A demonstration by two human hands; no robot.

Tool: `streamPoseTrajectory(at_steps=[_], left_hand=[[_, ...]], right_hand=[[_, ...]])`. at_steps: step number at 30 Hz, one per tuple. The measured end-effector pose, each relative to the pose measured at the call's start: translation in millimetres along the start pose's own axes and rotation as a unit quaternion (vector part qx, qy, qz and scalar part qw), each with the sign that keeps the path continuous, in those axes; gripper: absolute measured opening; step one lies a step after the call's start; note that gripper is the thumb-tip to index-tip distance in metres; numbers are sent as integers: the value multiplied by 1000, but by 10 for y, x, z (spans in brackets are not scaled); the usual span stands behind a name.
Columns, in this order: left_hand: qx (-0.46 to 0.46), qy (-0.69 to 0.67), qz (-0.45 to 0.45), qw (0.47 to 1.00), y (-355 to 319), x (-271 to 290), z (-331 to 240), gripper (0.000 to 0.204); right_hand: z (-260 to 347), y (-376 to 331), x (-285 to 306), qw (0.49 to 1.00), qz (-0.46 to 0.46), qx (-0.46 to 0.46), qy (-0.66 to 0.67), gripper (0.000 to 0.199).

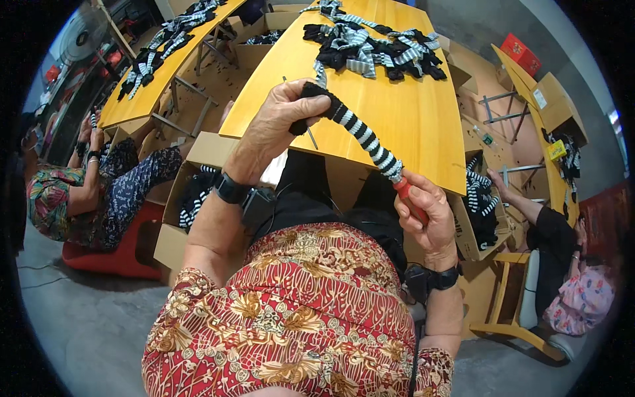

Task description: The person uses a red-handled tool to pull the toe seam of a black and white striped sock inside out, then stretches the sock over the tool to smooth it. They repeat this process with multiple socks, placing the finished items on the table.

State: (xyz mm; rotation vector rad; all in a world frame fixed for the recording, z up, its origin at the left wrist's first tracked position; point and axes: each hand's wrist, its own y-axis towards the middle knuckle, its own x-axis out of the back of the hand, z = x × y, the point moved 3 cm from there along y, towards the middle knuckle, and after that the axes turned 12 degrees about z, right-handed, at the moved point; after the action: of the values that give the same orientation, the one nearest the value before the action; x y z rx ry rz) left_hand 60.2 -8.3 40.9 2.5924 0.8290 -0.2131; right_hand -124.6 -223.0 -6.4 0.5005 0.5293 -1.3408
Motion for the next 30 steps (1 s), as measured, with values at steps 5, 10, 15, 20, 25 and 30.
streamPoseTrajectory(at_steps=[5, 10, 15, 20, 25, 30], left_hand=[[22, -5, 31, 999, 13, -27, 13, 16], [27, -14, 36, 999, -23, 1, 54, 18], [31, -71, 30, 997, -30, 11, 47, 16], [-17, -195, 34, 980, -25, -168, 29, 14], [-20, -146, 66, 987, -29, -278, -10, 17], [3, -73, 52, 996, -12, -194, 17, 17]], right_hand=[[-44, 14, 9, 999, 7, -9, 40, 31], [-86, 34, -51, 998, 4, -31, 54, 30], [182, -124, -477, 812, -98, 127, -561, 29], [131, -116, -390, 804, -48, 195, -560, 32], [-211, -29, -139, 984, -27, 100, -146, 38], [-350, 33, -165, 997, -8, 50, 55, 36]])
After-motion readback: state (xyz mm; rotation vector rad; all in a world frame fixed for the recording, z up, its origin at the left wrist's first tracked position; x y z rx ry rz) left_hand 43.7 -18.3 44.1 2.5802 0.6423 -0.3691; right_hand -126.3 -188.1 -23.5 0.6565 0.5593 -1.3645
